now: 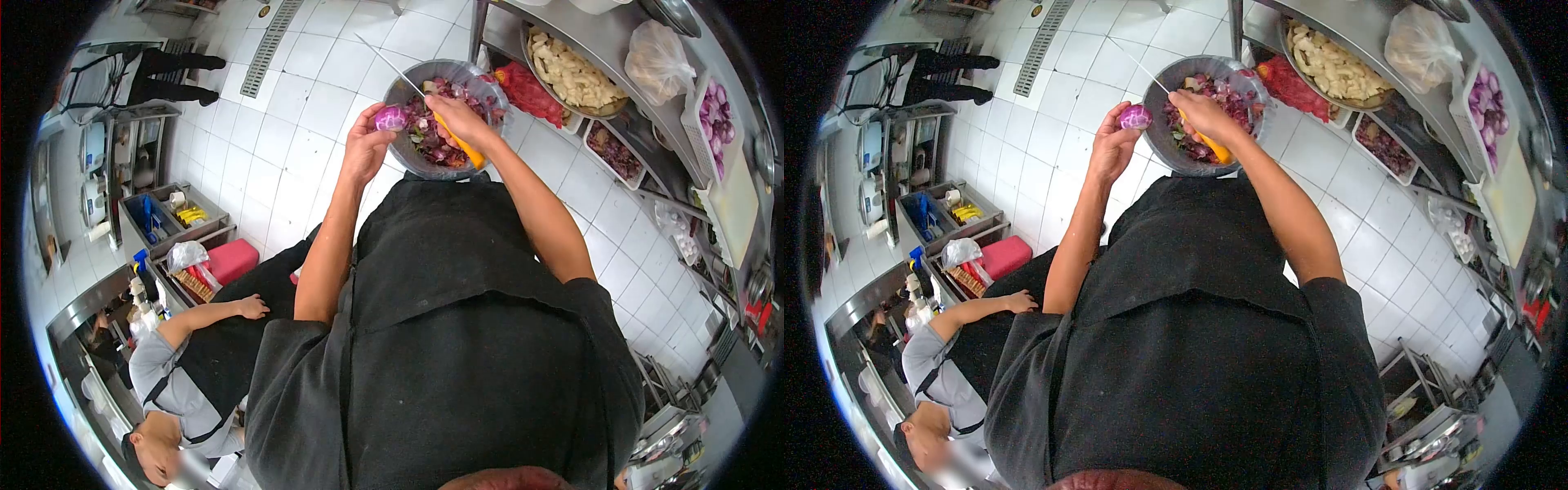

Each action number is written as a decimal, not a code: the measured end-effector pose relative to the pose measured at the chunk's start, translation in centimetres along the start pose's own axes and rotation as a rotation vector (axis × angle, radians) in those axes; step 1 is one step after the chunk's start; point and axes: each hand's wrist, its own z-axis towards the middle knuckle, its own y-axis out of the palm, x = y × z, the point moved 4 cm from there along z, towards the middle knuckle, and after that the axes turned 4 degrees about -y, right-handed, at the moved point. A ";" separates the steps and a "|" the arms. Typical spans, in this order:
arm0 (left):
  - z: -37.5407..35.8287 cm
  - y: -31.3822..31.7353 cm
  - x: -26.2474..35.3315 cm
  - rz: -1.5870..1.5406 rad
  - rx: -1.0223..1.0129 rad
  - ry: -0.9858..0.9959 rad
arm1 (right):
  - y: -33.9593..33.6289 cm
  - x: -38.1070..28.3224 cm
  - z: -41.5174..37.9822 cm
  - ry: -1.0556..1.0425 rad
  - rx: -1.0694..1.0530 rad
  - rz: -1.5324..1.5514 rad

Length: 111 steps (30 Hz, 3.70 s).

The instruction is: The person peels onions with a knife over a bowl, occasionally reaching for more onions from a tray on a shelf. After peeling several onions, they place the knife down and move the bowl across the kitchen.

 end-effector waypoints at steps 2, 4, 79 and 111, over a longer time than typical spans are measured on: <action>0.0 0.0 0.0 -0.051 0.019 -0.035 | 0.3 -0.4 -0.6 0.026 -0.075 0.037; -0.1 -0.2 -0.2 -0.118 0.030 -0.090 | 0.9 -0.8 -1.2 0.054 -0.147 0.087; -2.4 0.5 -2.4 -0.267 -0.158 -0.228 | -3.0 6.3 3.1 0.158 0.200 -0.668; -0.3 2.2 -11.0 0.146 -0.005 -0.547 | -18.6 23.5 -20.2 0.161 0.691 -0.620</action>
